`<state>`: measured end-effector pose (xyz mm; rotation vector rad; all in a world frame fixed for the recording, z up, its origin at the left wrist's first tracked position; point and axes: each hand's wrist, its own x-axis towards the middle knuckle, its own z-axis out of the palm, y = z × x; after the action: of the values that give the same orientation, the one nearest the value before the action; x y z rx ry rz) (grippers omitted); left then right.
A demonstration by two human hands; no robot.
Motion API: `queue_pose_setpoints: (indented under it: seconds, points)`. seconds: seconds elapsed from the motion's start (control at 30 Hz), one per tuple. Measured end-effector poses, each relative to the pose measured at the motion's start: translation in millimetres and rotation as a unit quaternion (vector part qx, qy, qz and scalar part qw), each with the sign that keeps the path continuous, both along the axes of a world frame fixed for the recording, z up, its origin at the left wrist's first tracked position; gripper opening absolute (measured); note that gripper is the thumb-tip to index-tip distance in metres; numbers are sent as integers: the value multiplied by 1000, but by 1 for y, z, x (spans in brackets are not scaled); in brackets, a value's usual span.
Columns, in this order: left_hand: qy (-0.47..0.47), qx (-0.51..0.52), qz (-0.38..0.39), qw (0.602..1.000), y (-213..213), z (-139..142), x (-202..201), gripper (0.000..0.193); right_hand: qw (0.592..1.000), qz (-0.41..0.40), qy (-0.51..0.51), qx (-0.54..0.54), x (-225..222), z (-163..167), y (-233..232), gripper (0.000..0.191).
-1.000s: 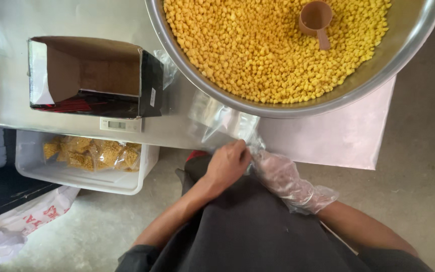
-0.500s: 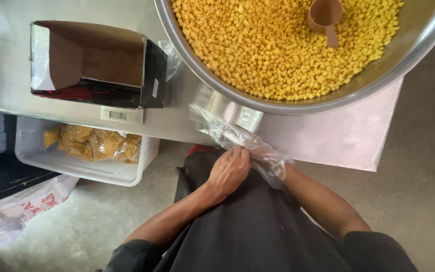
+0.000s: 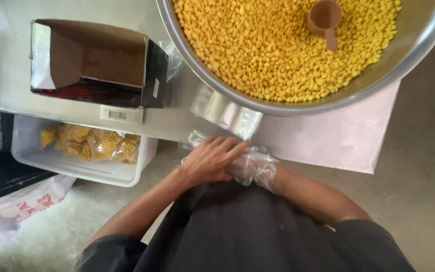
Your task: The person scoops yellow puffed corn snacks from a large metal bowl using a red scoop and fills small clear plastic bags. The filled bags are placed on a digital scale, then moved into a white plastic bin. The process is repeated continuously throughout the clip.
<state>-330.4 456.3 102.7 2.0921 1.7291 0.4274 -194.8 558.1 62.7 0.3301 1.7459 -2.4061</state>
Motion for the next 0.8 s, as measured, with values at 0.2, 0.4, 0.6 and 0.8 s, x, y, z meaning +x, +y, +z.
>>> queue_pose_setpoints:
  seconds: [0.2, 0.4, 0.6, 0.8]
  points:
    - [-103, -56, -27, 993, 16, 2, -11, 85, 901, 168, -8, 401, 59, -50, 16, 32]
    - [-160, -53, -14, 986, 22, -9, -4, 92, 913, 147, -11, 380, 66, -22, 29, 32]
    - [-178, -78, 49, 980, 27, -23, -33, 86, 952, 119, -16, 283, 9, 63, 88, 36]
    - [-269, -175, 246, 914, 1, -38, -58, 98, 703, -484, -424, 302, -41, 78, 274, 43]
